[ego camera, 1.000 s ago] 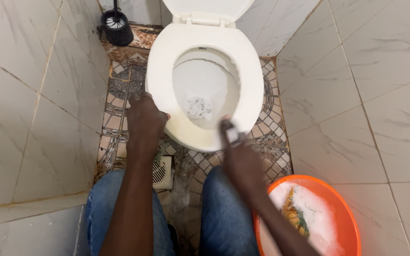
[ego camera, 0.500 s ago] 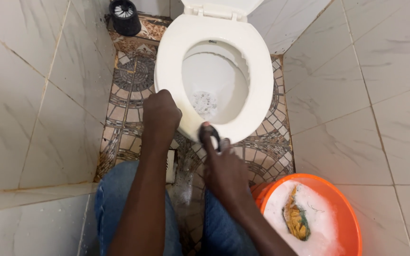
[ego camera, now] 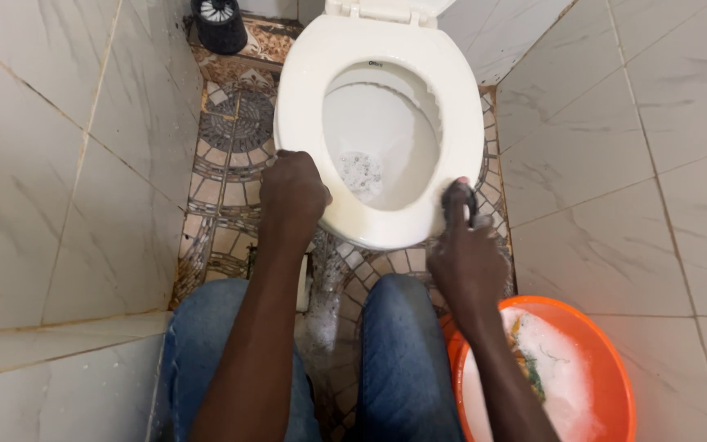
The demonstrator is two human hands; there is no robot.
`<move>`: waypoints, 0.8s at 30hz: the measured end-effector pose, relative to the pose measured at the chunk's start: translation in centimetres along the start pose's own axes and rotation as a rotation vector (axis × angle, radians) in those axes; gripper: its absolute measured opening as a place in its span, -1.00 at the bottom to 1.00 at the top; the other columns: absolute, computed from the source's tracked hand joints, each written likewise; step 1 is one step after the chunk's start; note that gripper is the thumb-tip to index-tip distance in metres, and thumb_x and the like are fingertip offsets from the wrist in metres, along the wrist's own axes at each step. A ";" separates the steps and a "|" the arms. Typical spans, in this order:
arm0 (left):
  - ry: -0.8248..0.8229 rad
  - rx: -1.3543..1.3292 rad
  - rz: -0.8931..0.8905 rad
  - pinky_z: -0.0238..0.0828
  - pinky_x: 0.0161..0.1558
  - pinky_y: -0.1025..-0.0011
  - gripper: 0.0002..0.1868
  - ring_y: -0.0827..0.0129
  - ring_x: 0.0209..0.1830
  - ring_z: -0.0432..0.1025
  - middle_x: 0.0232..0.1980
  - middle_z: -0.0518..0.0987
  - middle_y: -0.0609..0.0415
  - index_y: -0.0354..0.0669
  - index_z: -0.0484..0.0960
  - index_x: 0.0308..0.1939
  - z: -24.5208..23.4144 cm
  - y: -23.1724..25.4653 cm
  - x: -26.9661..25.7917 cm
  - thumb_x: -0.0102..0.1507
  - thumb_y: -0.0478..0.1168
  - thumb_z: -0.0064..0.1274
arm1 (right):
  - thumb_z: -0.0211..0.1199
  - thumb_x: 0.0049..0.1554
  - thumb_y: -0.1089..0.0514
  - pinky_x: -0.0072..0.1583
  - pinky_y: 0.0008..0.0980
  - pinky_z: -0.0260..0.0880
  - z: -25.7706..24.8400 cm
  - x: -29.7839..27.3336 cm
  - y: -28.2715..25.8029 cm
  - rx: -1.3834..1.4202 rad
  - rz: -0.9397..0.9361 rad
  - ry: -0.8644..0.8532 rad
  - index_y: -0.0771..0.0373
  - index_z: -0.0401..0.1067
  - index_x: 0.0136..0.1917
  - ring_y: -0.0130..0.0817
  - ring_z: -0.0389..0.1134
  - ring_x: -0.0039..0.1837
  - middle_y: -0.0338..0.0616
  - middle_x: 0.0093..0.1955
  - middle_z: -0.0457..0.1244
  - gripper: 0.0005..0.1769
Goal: The person cleans a toilet by scrubbing the bowl, rim, seat, and lid using a brush and a sponge with soapy water from a bucket.
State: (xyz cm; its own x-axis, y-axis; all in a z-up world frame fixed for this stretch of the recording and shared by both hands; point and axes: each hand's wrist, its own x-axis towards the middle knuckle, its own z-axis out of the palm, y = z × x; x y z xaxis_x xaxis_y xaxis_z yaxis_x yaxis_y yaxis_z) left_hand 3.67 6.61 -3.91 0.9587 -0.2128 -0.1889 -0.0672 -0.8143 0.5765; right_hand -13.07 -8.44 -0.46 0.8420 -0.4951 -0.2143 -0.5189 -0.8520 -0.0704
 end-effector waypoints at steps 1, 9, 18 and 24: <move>0.010 0.010 0.013 0.62 -0.14 0.23 -0.43 -0.07 -0.13 0.63 -0.12 0.64 -0.38 -0.60 0.54 -0.03 -0.3 0.2 0.3 0.07 -0.21 0.39 | -0.12 0.38 0.15 -0.45 -0.26 0.37 -0.4 0.2 0.0 0.059 0.024 0.050 -0.19 -0.51 0.68 -0.21 0.35 -0.37 0.33 0.19 0.30 -0.18; -0.129 0.094 -0.097 0.59 -0.05 0.21 -0.10 -0.05 -0.04 0.60 -0.04 0.62 -0.38 -0.61 0.21 0.18 -1.4 1.0 0.2 0.04 -0.13 0.44 | -0.20 0.39 0.12 -0.42 -0.27 0.32 -1.6 1.0 -1.3 -0.092 -0.095 0.066 -0.10 -0.40 0.74 -0.25 0.34 -0.33 0.27 0.11 0.33 -0.25; -0.246 0.124 -0.202 0.55 0.05 0.19 0.30 -0.03 0.07 0.56 0.06 0.60 -0.38 -0.61 -0.16 0.43 -2.5 3.1 0.8 0.01 -0.04 0.50 | -0.04 0.21 0.23 -0.51 -0.42 0.42 3.1 -0.9 -3.7 -0.026 -0.365 0.087 -0.20 -0.33 0.69 -0.34 0.36 -0.40 0.50 0.14 0.24 -0.10; -0.255 0.146 -0.198 0.53 0.10 0.19 0.50 -0.04 0.13 0.54 0.11 0.58 -0.39 -0.65 -0.34 0.53 -2.8 2.5 0.8 -0.02 0.00 0.54 | -0.16 0.38 0.15 -0.42 -0.21 0.42 -0.8 0.5 -1.0 -0.011 0.019 0.050 -0.26 -0.47 0.70 -0.24 0.34 -0.36 0.18 -0.04 0.34 -0.21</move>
State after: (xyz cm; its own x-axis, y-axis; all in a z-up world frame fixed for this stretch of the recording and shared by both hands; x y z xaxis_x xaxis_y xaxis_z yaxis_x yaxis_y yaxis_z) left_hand 5.02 5.89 -0.43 0.8584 -0.1561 -0.4886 0.0567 -0.9179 0.3928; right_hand -12.03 -8.00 0.24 0.8384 -0.5191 -0.1663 -0.5335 -0.8439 -0.0556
